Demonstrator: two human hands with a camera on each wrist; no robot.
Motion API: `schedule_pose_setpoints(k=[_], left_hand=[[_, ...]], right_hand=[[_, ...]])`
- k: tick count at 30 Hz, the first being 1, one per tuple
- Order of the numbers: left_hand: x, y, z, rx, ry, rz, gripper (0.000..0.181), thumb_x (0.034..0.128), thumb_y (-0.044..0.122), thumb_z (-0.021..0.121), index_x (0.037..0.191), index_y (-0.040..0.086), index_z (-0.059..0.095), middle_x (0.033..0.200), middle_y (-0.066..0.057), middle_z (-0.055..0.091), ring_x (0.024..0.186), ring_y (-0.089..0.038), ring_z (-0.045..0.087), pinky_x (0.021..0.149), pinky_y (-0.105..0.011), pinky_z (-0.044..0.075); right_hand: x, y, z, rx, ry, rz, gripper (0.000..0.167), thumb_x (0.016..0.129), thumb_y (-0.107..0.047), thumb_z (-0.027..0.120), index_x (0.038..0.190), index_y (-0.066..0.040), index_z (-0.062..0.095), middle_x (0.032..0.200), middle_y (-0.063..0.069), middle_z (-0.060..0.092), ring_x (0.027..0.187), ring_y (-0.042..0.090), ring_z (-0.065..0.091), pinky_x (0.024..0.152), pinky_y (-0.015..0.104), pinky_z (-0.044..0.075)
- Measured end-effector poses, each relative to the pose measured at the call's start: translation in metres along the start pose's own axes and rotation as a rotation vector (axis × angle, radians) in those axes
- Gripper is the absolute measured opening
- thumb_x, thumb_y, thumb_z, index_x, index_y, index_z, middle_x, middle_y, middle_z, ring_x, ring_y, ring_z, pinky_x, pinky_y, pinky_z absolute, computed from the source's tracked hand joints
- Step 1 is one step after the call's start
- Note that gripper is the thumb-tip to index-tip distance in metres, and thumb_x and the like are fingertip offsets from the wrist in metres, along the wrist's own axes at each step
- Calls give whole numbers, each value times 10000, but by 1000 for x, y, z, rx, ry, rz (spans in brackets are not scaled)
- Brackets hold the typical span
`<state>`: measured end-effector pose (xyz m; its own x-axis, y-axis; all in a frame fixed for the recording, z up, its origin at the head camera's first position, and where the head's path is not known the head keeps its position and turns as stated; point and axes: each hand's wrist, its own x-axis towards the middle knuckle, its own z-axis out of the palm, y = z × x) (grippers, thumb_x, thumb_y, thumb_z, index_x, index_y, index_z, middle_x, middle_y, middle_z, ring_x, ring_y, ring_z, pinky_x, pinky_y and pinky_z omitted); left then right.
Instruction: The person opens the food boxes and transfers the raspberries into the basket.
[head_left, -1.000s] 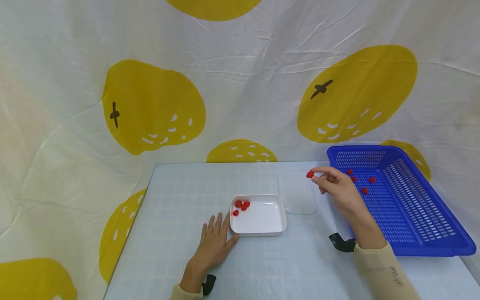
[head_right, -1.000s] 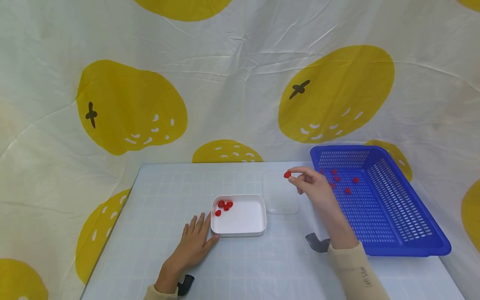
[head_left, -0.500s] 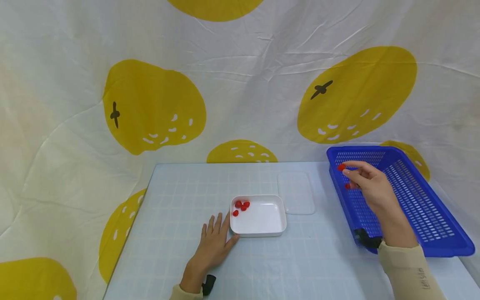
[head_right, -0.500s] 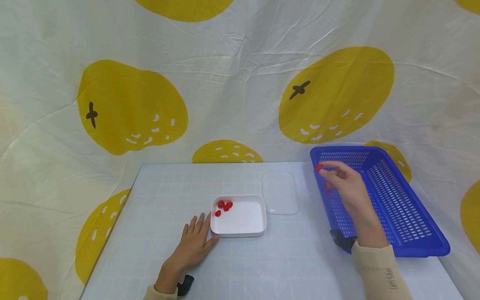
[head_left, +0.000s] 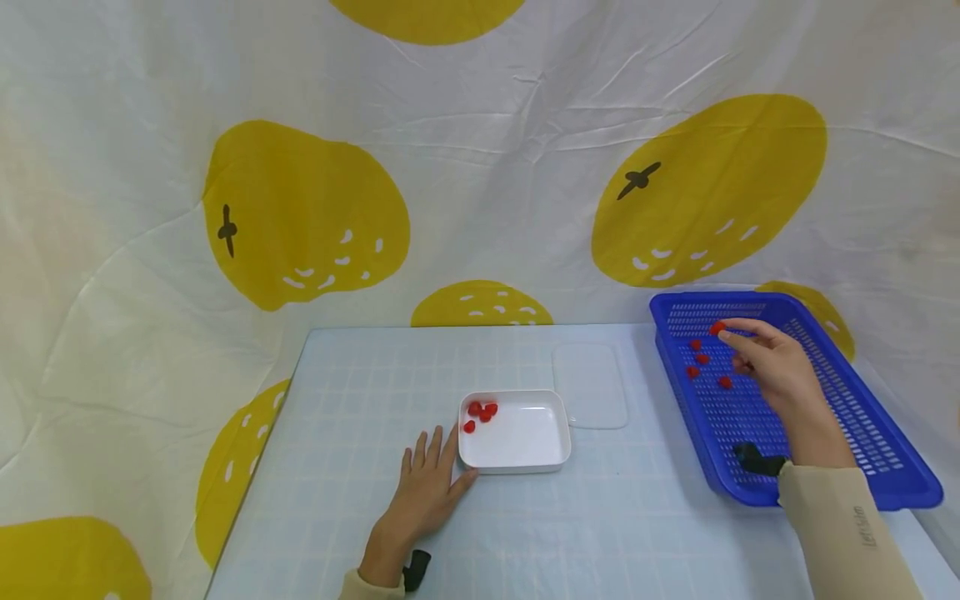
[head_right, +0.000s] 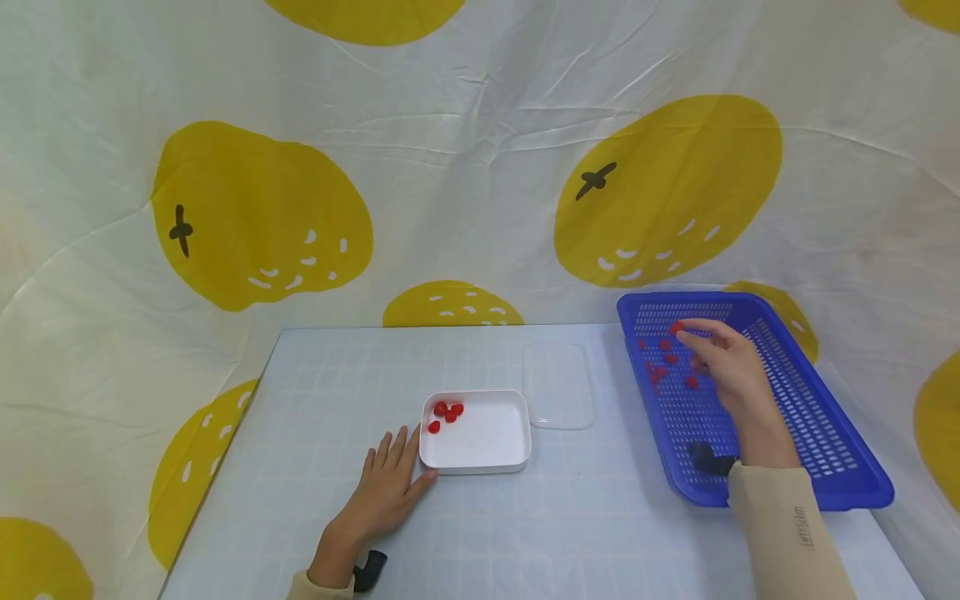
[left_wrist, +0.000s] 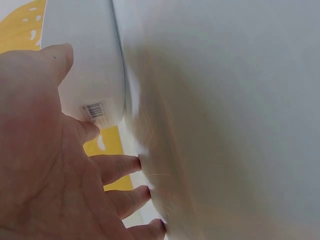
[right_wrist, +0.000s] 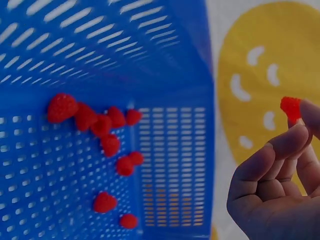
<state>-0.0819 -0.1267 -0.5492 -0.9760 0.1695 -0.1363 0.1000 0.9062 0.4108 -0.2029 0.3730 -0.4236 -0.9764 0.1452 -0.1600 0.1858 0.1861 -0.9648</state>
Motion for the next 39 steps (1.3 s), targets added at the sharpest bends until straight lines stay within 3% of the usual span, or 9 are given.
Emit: schedule_pose_setpoints(k=[5,12,18,22,26,31,39], left_hand=[[0,-1,0,3,-4,3,823,982,591,504,1605,136,219,1622,-201,221,1489,-440,102,1150,-656,78],[0,0,-2,-3,-7,3,812,987,576,507,1603,128,226,1619,-208,224,1488,-443,101,1149,-658,77],[-1,2,-4,1,-7,4,807,990,573,505,1601,123,231,1616,-214,229,1486,-449,106,1148,-659,84],[-2,3,-6,-6,-7,1,806,988,564,518,1599,119,238,1613,-217,235,1483,-453,113,1147,-661,86],[-3,4,-7,-6,-9,-1,805,988,564,517,1599,119,239,1613,-217,236,1483,-453,114,1147,-660,87],[-2,3,-6,-4,-12,-2,808,990,570,510,1600,118,233,1614,-216,232,1485,-450,109,1148,-659,84],[0,2,-4,1,-11,-6,814,988,577,506,1604,129,220,1620,-207,221,1489,-443,95,1152,-653,74]], right_hand=[[17,17,-5,-47,-12,41,294,927,-347,723,1203,-254,690,1081,-54,499,682,127,556,637,227,508],[31,27,-6,-160,-2,69,319,944,-389,695,1195,-196,654,999,-114,574,698,146,587,653,257,529],[36,30,-10,-111,17,92,230,929,-362,723,1130,-255,689,959,-120,592,680,144,592,648,266,533],[35,30,-10,-99,30,49,319,936,-353,716,1218,-215,662,960,-148,576,659,116,605,628,266,539],[28,21,-6,-108,37,17,444,934,-370,713,1316,-165,617,925,-142,587,659,95,599,624,253,542],[10,-5,11,-148,29,-58,482,931,-399,706,1341,-164,614,785,-77,569,685,101,587,647,231,540],[-21,-39,53,-174,-15,-204,381,947,-370,694,1289,-204,673,775,0,551,699,167,574,620,255,511]])
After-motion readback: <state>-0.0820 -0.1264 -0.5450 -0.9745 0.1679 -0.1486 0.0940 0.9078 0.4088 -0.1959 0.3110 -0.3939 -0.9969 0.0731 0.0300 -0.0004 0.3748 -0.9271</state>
